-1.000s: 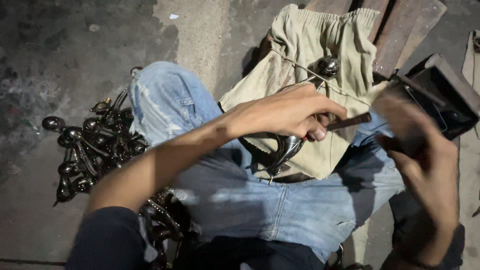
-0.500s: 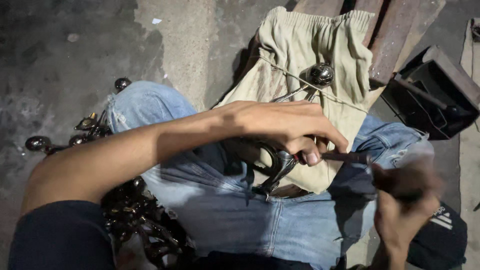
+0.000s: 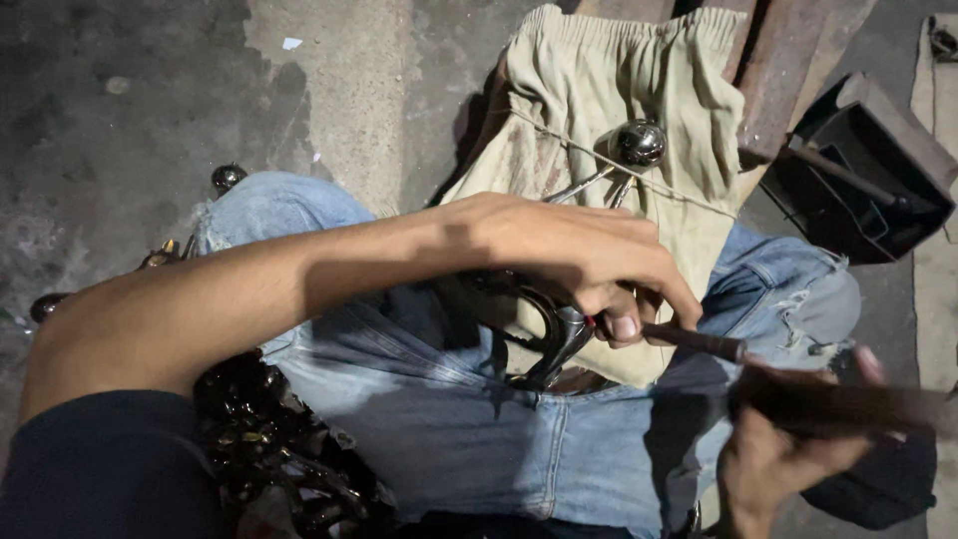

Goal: The person sits on the floor and uses a hammer to strike a metal figurine held against a cloth-covered support. They repeatedly reposition the figurine and strike different areas to shape or finish the surface.

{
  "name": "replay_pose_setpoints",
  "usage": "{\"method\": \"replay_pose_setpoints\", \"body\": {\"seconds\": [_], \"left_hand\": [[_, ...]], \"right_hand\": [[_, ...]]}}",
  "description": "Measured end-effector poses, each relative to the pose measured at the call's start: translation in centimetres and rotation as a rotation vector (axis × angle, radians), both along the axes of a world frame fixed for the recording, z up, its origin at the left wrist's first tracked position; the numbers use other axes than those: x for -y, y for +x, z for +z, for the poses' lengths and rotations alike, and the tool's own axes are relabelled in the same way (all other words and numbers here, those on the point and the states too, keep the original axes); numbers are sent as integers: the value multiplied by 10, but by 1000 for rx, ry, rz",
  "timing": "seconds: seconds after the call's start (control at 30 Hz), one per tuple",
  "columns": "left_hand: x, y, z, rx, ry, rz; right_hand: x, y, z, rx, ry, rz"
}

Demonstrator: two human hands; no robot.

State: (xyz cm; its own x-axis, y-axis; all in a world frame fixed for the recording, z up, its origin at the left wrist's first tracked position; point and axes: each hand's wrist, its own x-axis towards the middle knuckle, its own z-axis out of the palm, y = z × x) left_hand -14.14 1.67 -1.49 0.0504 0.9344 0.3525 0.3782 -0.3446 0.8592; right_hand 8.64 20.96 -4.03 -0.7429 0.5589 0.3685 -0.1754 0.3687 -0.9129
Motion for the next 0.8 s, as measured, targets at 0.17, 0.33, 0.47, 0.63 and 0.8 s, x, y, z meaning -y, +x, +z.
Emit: {"method": "replay_pose_setpoints", "body": {"seconds": [0.17, 0.33, 0.47, 0.63, 0.8], "left_hand": [[-4, 3, 9, 150, -420, 128], [-3, 2, 22, -13, -393, 204], [-8, -1, 28, -63, -417, 117], [-9, -2, 29, -84, -422, 112], [-8, -2, 28, -100, -400, 101]], "right_hand": [[-21, 19, -22, 199, 269, 181], [-24, 11, -50, 328, 221, -7], [-24, 2, -50, 261, 78, -9], [-32, -9, -23, 128, 206, 122], [-35, -21, 0, 214, 457, 101]]}}
